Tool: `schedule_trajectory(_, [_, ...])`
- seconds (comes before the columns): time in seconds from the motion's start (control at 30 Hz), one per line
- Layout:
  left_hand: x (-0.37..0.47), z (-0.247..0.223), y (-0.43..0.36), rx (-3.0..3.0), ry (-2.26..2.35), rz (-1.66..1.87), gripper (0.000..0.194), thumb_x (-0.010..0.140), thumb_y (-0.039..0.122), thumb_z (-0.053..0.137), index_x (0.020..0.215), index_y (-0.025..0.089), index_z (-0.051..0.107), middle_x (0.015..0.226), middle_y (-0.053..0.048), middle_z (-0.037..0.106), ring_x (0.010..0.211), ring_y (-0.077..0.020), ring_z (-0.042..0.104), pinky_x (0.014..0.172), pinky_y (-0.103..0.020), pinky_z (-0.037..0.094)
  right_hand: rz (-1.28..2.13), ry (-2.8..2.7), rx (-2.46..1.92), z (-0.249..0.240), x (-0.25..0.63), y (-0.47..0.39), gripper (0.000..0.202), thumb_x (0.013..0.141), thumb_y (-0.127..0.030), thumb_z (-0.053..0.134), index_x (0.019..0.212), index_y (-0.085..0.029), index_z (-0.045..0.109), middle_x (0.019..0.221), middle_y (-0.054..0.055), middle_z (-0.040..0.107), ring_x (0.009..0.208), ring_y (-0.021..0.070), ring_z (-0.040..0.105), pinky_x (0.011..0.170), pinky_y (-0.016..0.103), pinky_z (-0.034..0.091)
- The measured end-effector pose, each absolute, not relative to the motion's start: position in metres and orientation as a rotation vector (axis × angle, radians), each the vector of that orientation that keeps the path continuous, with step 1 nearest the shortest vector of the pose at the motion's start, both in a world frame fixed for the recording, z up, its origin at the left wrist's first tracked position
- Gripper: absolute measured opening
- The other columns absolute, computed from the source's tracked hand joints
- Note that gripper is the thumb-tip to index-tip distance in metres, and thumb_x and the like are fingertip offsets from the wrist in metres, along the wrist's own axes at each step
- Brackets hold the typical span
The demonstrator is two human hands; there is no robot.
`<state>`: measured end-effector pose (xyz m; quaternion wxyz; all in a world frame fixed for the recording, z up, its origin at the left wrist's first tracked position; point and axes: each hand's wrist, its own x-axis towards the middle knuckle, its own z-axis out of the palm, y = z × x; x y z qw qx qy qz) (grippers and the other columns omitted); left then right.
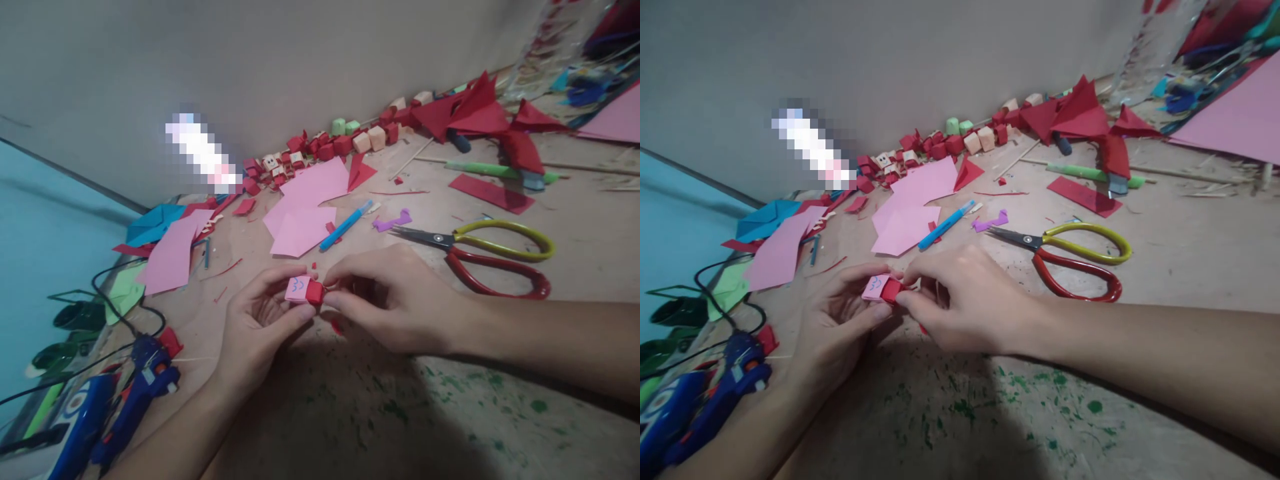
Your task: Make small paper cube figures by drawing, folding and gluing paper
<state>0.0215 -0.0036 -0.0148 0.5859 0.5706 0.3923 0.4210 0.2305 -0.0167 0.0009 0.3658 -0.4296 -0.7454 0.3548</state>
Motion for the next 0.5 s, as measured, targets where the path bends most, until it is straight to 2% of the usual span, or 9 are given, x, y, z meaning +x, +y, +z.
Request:
schedule_trajectory(0.13, [0.0210, -0.0149, -0.0047, 1.323, 0.913, 0.979, 0.033, 0.082, 0.016, 0.080, 0.113, 0.023, 0.072, 0.112, -0.005, 0.068, 0.092, -0.0154, 0.068, 0.086, -0.028, 0.059, 0.905, -1.852, -1.130, 0.0012, 0.2329, -0.0151, 0.018, 0.091, -0.013, 0.057, 0.086, -0.016, 0.074, 0.069, -0.002, 0.071, 0.060, 0.0106, 0.061, 0.056, 0.023, 0.044])
schedule_trajectory(0.3, [0.0211, -0.0158, -0.0042, 1.253, 0.867, 1.031, 0.037, 0.084, 0.017, 0.077, 0.119, 0.024, 0.067, 0.109, -0.004, 0.067, 0.090, -0.0134, 0.067, 0.082, -0.026, 0.059, 1.003, -1.740, -1.163, -0.0018, 0.2323, -0.0111, 0.015, 0.087, -0.012, 0.059, 0.090, -0.015, 0.074, 0.076, 0.002, 0.074, 0.065, 0.0137, 0.066, 0.058, 0.024, 0.049])
schedule_trajectory(0.4, [0.0219, -0.0156, -0.0034, 1.253, 0.825, 1.056, 0.032, 0.086, 0.018, 0.075, 0.115, 0.023, 0.065, 0.117, -0.006, 0.067, 0.095, -0.0164, 0.067, 0.081, -0.028, 0.059, 1.015, -1.743, -1.141, -0.0016, 0.2318, -0.0100, 0.013, 0.086, -0.015, 0.062, 0.088, -0.016, 0.074, 0.075, 0.002, 0.074, 0.064, 0.0144, 0.065, 0.056, 0.024, 0.049])
schedule_trajectory(0.5, [0.0221, -0.0152, -0.0029, 1.268, 0.806, 1.040, 0.025, 0.088, 0.019, 0.073, 0.112, 0.020, 0.065, 0.122, -0.009, 0.068, 0.100, -0.0187, 0.068, 0.087, -0.031, 0.058, 1.014, -1.762, -1.101, -0.0002, 0.2328, -0.0100, 0.013, 0.088, -0.018, 0.062, 0.088, -0.016, 0.075, 0.074, 0.002, 0.073, 0.063, 0.0141, 0.064, 0.055, 0.024, 0.049])
